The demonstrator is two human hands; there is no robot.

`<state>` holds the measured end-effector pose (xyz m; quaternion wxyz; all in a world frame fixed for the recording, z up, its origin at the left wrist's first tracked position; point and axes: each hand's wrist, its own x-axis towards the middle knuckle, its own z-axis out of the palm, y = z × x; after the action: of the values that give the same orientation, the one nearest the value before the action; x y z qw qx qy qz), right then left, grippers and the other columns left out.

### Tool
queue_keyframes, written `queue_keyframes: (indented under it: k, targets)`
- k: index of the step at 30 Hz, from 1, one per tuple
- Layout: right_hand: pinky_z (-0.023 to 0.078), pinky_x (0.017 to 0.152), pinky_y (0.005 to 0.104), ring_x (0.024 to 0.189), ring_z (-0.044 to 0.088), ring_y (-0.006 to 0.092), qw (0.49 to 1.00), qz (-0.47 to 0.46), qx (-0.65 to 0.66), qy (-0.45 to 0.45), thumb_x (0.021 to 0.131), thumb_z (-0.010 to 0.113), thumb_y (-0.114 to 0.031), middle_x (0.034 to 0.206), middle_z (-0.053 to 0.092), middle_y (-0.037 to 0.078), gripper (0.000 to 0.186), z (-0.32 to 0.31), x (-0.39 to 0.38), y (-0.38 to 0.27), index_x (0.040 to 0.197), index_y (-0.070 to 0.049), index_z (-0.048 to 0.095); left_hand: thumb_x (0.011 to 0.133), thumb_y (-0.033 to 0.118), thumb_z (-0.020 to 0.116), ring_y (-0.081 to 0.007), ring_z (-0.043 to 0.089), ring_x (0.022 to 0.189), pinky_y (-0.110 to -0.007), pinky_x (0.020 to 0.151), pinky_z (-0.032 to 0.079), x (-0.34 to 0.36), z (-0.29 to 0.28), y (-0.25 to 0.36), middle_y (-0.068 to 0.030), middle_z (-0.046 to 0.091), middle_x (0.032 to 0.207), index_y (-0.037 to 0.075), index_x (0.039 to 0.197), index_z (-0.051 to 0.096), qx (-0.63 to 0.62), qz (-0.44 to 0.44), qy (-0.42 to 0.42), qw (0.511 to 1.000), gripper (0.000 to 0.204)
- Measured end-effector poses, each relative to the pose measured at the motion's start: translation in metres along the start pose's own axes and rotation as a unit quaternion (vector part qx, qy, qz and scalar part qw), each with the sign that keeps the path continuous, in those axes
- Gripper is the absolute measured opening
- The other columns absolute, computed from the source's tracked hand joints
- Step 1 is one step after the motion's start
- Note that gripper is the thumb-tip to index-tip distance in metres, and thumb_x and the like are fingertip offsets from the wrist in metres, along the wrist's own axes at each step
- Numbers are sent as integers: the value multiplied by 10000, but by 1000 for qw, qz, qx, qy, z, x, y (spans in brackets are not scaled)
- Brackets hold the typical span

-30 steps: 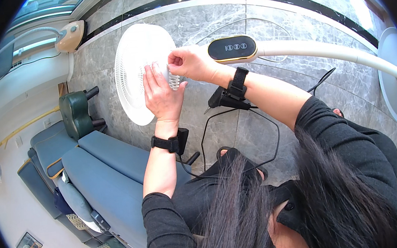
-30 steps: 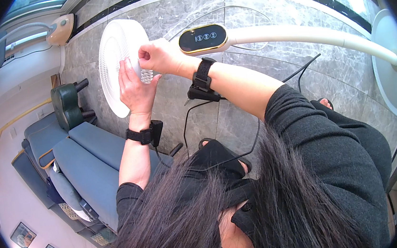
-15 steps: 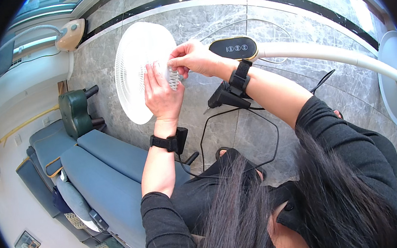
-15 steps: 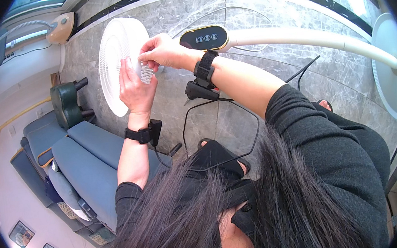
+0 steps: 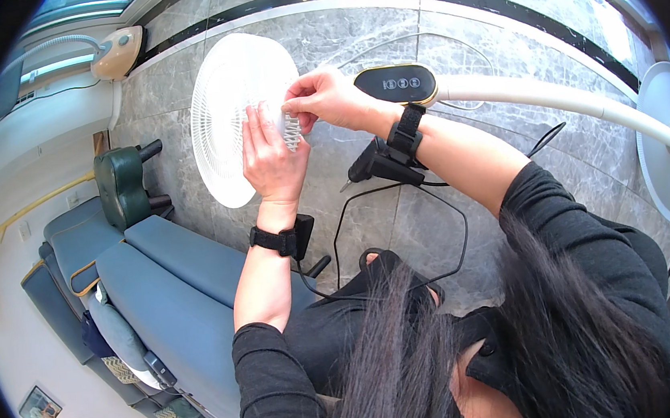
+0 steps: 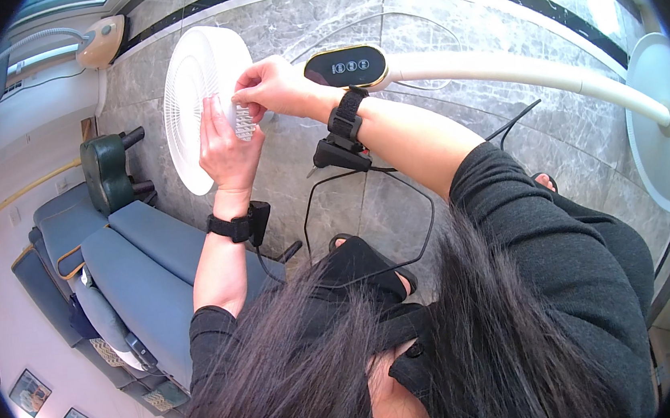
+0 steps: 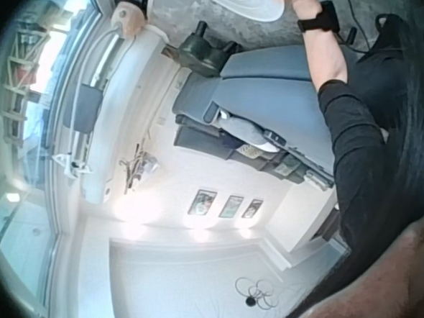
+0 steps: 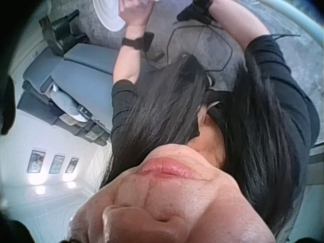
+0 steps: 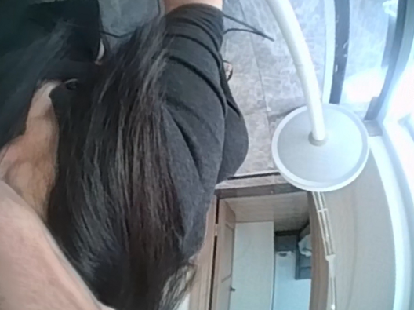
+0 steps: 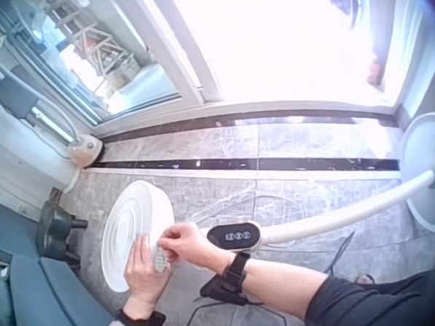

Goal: The person retrieves a cordless drill from a drawer, walks to a standing fan, and uses the drill to remove and then reattach screws on the fan head. The person handles the fan head and the drill throughout the process.

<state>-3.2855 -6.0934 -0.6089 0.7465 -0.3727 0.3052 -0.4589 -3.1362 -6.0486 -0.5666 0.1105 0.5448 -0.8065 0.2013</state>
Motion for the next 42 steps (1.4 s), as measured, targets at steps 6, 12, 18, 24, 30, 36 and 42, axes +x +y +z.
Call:
queue_keyframes:
  k: [6,12,18,24,30,36,42]
  targets:
    - [545,619,237,650,627,98,998,30,46,-7,869,695,-122,799,651,40,144,-1,-1,5,928,6,666,598,162,753,-333,603,1094,-384,902,517,-1,2,-1,-193,595,1218,-2,1243,511,-6,-2,6,1000,708]
    - [564,647,249,695,643,112,998,46,39,0,856,710,-113,822,655,49,154,-3,1,5,941,8,666,609,148,742,-332,604,1094,-384,896,519,-2,-1,0,-194,591,1225,4,1249,513,-15,-12,-5,1000,695]
    - [585,687,297,720,623,111,997,35,70,24,853,709,-119,819,645,53,170,-1,-3,11,963,8,679,622,139,734,-376,593,1078,-406,900,513,-3,1,-1,-199,556,1282,41,1291,504,-48,-28,-6,998,714]
    - [560,639,268,668,608,95,994,27,98,37,839,728,-164,776,647,40,194,-1,-5,14,947,-8,687,616,146,733,-378,580,1094,-410,909,508,-5,4,-2,-190,536,1310,48,1318,495,-49,-35,-6,998,748]
    - [550,622,264,648,594,93,989,36,131,50,841,721,-157,789,643,33,177,3,-3,12,947,-20,684,622,144,722,-383,579,1099,-413,922,502,-5,1,-1,-189,534,1315,49,1323,495,-52,-40,-17,998,743]
    - [524,606,243,624,579,92,994,44,84,61,850,709,-135,810,646,25,148,7,-5,11,955,-32,689,640,149,724,-338,607,1087,-385,910,511,-3,0,1,-209,580,1247,13,1254,530,-18,-31,0,999,659]
    - [526,643,222,696,599,80,997,2,46,67,879,685,-116,846,650,17,138,12,-9,17,979,-21,677,625,142,725,-329,605,1099,-380,922,510,-3,-1,1,-201,580,1254,14,1253,541,-18,-37,-3,999,667]
